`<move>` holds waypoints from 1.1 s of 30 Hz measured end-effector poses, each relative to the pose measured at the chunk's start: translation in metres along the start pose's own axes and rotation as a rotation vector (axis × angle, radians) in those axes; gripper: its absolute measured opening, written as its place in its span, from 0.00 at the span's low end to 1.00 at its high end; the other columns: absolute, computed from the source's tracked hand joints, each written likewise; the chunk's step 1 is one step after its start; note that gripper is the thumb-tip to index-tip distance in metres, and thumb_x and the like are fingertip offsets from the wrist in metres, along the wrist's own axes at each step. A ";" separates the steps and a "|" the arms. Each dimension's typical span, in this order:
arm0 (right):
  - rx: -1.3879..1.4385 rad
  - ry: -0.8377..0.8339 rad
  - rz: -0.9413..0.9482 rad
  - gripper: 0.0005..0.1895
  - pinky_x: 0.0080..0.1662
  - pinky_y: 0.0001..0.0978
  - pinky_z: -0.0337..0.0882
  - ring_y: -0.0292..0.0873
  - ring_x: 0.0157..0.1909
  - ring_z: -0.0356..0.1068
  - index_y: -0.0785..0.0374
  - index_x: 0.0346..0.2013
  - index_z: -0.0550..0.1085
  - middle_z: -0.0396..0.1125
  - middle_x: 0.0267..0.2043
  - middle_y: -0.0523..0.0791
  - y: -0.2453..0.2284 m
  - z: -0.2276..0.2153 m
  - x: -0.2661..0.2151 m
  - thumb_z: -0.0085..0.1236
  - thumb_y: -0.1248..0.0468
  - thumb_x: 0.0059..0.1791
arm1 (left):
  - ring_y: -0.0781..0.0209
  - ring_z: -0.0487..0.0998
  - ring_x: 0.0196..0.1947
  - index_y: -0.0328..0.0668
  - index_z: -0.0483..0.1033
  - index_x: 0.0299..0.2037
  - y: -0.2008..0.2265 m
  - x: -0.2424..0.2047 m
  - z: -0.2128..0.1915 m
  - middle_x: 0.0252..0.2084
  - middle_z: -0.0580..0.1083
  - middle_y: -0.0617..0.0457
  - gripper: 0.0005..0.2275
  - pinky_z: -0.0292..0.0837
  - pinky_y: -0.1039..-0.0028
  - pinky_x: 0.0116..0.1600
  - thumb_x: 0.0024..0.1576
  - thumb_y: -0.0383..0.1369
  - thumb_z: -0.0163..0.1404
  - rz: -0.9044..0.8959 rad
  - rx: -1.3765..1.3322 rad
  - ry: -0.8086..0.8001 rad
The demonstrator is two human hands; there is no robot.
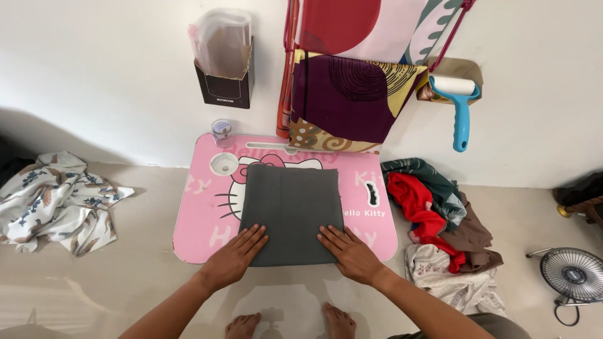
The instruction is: Folding a grey cloth and using a lint roller to remove lint and hair from its surface.
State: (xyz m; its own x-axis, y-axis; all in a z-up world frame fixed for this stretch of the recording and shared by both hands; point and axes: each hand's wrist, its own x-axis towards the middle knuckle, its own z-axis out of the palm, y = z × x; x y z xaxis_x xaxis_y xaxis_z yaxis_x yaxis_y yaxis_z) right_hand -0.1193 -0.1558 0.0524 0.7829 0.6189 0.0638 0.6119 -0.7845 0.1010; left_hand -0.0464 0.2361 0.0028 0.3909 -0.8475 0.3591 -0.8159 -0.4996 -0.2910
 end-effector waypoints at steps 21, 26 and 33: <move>0.789 0.045 0.128 0.02 0.63 0.55 0.67 0.60 0.63 0.70 0.63 0.27 0.78 0.77 0.52 0.53 0.043 -0.051 0.012 0.64 0.69 0.42 | 0.53 0.80 0.42 0.48 0.78 0.36 -0.055 0.034 -0.067 0.34 0.78 0.53 0.06 0.76 0.64 0.54 0.53 0.37 0.54 -0.186 -0.704 -0.399; 0.396 -0.019 -0.206 0.15 0.72 0.62 0.50 0.64 0.73 0.52 0.69 0.37 0.69 0.53 0.74 0.60 0.015 -0.044 -0.001 0.62 0.69 0.39 | 0.44 0.72 0.46 0.30 0.72 0.51 -0.040 0.030 -0.066 0.49 0.72 0.41 0.23 0.64 0.54 0.63 0.42 0.26 0.49 0.119 -0.338 -0.050; -0.155 0.180 -0.085 0.47 0.77 0.62 0.38 0.62 0.81 0.36 0.62 0.77 0.47 0.35 0.81 0.60 0.010 -0.005 0.000 0.48 0.68 0.43 | 0.40 0.46 0.79 0.46 0.48 0.77 -0.024 0.017 -0.038 0.81 0.45 0.41 0.36 0.46 0.46 0.77 0.56 0.23 0.43 0.016 0.114 -0.082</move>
State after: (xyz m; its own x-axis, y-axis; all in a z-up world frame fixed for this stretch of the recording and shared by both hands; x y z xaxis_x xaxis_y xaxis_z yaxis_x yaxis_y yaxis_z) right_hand -0.1140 -0.1637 0.0583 0.6881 0.6905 0.2232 0.6392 -0.7223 0.2640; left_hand -0.0362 0.2406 0.0494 0.4154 -0.8652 0.2807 -0.7706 -0.4987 -0.3968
